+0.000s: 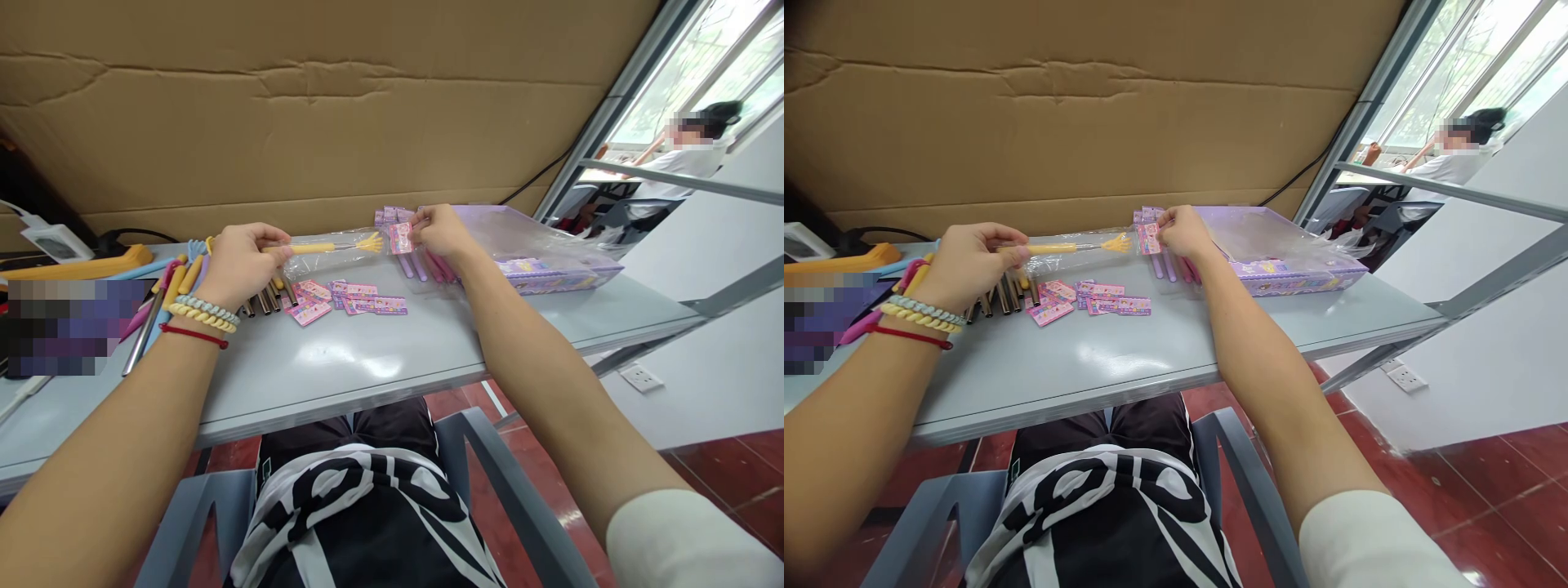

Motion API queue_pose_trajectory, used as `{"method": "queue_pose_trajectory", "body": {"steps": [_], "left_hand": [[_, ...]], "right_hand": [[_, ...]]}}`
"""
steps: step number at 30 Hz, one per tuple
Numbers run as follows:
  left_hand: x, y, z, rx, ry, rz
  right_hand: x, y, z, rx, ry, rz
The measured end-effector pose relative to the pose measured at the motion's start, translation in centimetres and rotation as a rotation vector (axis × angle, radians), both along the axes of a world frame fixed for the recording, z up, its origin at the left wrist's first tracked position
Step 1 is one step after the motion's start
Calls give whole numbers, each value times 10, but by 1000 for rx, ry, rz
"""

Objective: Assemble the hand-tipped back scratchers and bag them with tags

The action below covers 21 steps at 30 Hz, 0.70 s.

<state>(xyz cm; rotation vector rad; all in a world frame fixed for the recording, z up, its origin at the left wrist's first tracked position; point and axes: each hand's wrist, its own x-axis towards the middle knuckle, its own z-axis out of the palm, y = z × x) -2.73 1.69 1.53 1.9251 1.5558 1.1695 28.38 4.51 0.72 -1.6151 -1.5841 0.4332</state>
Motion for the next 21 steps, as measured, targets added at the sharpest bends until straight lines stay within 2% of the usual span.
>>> {"method": "queue_pose_trajectory", "body": {"steps": [6,14,21], "left_hand": [[-2,3,-1,19,-3,-14],[1,-5,6,-3,-8,-14],[-2,-2,2,22,2,-19]], "right_hand": [[-1,0,3,2,-21,-12],[0,4,-1,-1,23,36],[-3,-1,1,-18,23,27]]}}
